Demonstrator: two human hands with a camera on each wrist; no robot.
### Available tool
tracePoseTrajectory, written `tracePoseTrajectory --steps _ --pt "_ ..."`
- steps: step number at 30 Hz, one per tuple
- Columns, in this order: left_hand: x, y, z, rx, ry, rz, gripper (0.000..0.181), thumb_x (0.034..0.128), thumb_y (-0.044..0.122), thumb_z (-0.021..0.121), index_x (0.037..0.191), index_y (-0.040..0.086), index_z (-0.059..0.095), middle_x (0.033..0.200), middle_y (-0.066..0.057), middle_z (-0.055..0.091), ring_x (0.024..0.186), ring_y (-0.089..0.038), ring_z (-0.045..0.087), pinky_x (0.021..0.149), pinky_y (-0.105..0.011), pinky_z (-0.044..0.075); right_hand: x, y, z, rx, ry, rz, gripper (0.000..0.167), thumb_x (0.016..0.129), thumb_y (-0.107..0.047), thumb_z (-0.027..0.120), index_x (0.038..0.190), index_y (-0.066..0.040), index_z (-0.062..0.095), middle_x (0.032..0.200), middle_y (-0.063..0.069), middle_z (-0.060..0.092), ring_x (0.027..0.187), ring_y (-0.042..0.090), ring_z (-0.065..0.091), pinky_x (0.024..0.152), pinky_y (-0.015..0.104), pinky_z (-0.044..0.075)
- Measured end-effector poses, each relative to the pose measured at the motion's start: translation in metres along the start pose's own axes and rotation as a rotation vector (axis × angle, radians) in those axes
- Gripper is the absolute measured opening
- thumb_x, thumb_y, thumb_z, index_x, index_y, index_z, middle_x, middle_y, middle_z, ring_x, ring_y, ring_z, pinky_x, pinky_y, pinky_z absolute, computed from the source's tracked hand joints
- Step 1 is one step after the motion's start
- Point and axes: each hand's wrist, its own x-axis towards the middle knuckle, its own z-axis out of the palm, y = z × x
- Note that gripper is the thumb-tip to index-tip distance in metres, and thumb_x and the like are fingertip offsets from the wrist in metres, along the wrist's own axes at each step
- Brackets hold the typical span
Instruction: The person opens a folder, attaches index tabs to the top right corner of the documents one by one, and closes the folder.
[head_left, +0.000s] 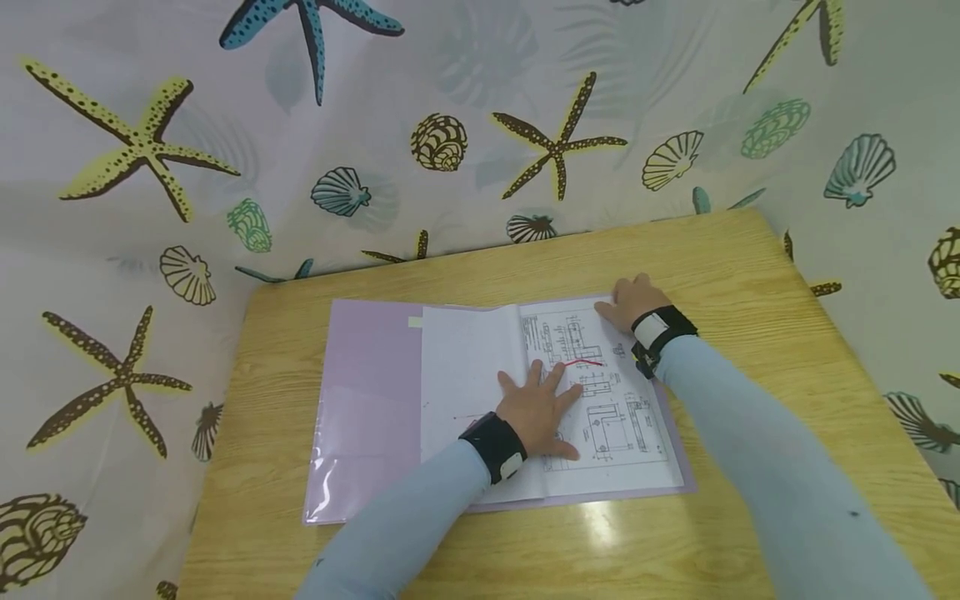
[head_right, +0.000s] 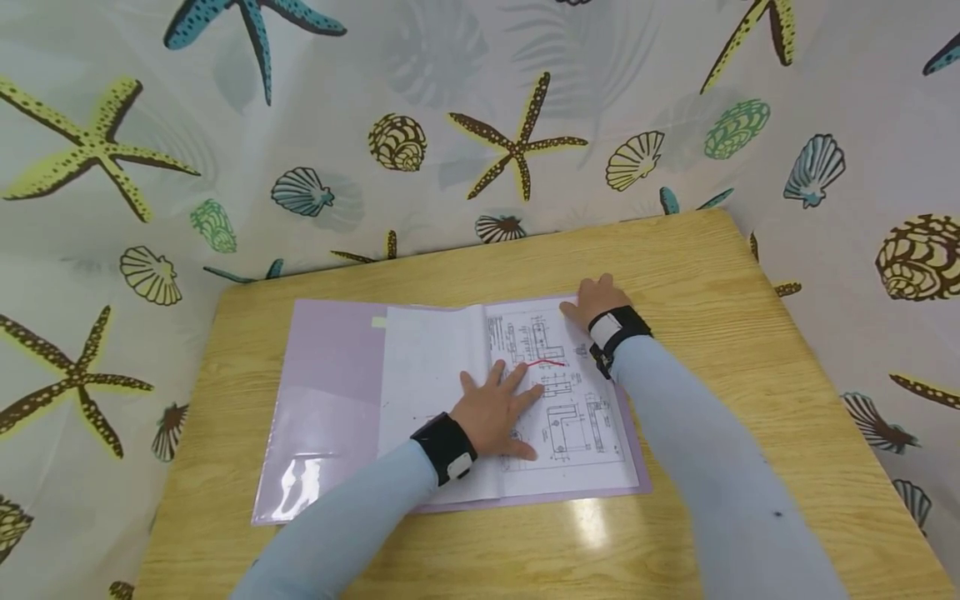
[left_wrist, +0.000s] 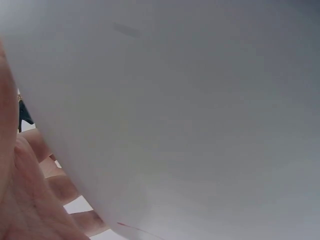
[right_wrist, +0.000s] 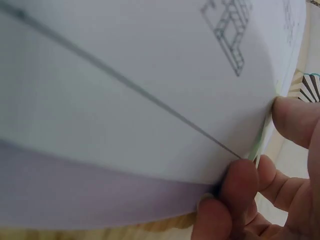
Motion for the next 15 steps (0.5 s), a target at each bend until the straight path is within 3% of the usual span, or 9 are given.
tracePoseTrajectory --steps 6,10,15 --pt "-0.001 0.0 0.0 0.001 0.013 0.003 0.105 0.0625 0.089 0.051 0.152 0.039 0.024 0.159 -0.003 0.019 0.142 -0.036 0.023 0.092 -0.072 0.035 0.002 -0.001 -0.001 -0.04 -0.027 0.014 0.055 0.092 -0.048 0.057 0.114 0.002 0.053 0.105 0.024 0.045 0.077 0.034 0.052 0.061 0.041 0.046" --pt "-0.001 -0.001 -0.001 -0.008 0.008 0.003 0.105 0.063 0.088 0.052 0.152 0.038 0.025 0.159 -0.004 0.019 0.142 -0.037 0.022 0.093 -0.072 0.034 0.003 0.0 -0.002 -0.013 -0.07 0.019 0.062 0.088 -0.051 0.063 0.118 0.002 0.051 0.108 0.024 0.043 0.081 0.035 0.052 0.064 0.042 0.046" --pt "0.0 -0.001 0.001 -0.014 0.017 0.003 0.106 0.0627 0.088 0.052 0.152 0.038 0.025 0.159 -0.004 0.019 0.142 -0.037 0.022 0.093 -0.073 0.033 0.013 0.012 0.003 0.02 -0.12 0.012 0.068 0.088 -0.056 0.059 0.124 0.0 0.049 0.113 0.024 0.042 0.085 0.035 0.052 0.064 0.041 0.046"
